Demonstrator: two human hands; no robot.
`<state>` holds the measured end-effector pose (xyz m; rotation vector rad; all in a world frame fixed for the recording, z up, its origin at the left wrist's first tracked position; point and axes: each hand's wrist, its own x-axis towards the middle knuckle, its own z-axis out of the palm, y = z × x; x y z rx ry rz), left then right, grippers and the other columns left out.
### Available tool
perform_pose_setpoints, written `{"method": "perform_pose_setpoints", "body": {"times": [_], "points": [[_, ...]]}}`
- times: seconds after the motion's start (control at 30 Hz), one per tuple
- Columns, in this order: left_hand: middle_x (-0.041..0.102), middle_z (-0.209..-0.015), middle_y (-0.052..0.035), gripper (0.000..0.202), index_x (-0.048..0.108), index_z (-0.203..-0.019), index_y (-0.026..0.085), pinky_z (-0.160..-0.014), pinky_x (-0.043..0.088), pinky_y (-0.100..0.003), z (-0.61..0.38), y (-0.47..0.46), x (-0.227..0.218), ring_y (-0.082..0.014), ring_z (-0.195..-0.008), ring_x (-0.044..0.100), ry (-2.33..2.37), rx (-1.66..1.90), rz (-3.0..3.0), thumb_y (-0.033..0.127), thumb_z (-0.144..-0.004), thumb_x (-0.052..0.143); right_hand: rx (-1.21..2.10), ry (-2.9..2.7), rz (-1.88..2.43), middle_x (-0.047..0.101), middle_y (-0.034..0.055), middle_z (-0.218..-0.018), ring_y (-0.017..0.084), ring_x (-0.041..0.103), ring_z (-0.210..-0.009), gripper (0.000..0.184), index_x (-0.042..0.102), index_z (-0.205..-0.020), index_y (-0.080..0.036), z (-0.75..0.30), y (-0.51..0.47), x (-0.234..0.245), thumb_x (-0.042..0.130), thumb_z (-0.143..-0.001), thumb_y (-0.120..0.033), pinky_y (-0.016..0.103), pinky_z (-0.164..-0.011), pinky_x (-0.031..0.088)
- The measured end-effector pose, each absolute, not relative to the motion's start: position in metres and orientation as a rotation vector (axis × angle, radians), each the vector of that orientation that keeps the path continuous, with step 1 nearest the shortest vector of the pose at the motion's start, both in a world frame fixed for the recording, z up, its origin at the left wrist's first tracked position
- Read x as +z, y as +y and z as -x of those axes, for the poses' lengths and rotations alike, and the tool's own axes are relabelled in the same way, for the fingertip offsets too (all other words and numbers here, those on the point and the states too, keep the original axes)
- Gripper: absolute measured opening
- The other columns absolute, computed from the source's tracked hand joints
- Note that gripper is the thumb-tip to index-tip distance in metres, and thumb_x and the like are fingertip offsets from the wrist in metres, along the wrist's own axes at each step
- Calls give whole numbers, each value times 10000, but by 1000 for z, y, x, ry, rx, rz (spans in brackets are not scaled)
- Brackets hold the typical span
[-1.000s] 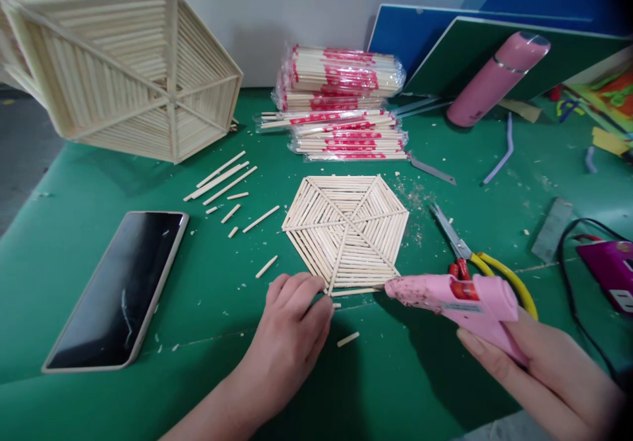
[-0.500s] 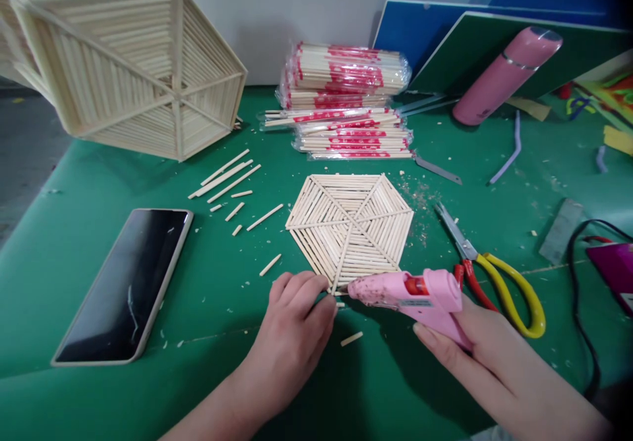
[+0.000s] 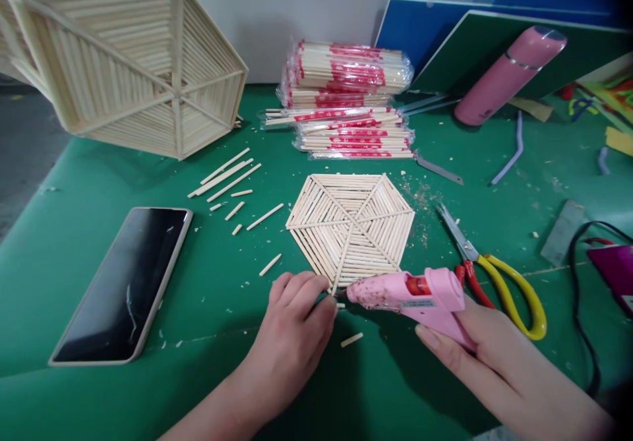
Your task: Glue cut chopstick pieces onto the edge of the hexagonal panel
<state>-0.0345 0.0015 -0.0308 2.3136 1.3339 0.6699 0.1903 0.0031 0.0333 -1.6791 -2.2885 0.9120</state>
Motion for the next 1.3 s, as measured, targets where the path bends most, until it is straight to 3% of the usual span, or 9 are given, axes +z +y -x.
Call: {"method": "perform_pose_setpoints", "body": {"times": [0.67,0.83,1.03,1.3], "points": [[559,-970,-62,147,553,-812,164,-817,336,-394,35,1,-32,-200,-912,475,1323,683,-2291,109,-842,420,887,-2265,1715,510,-18,-522,133,504,-437,259,495,-642,-235,-197,0,29,411,-845,-373,217,-397,433],[558,-973,-63,138,551,-827,162,-827,331,-402,35,1,-33,-202,-915,476,1318,693,-2299,109,-842,425,912,-2299,1700,580,9,-683,152,569,-584,184,519,-835,-232,-205,-2,28,397,-859,-368,236,-515,491],[561,-968,-55,143,553,-809,169,-825,334,-394,35,1,-33,-193,-910,476,1321,674,-2288,116,-842,424,892,-2337,1784,459,-30,-538,116,476,-451,271,409,-629,-236,-214,-7,23,411,-860,-378,215,-405,418],[554,-958,-55,139,548,-808,168,-812,339,-390,36,2,-30,-189,-898,474,1319,654,-2298,116,-842,424,832,-2332,1656,463,-46,-488,95,458,-391,245,439,-617,-236,-219,-8,22,450,-835,-347,185,-351,398]]}}
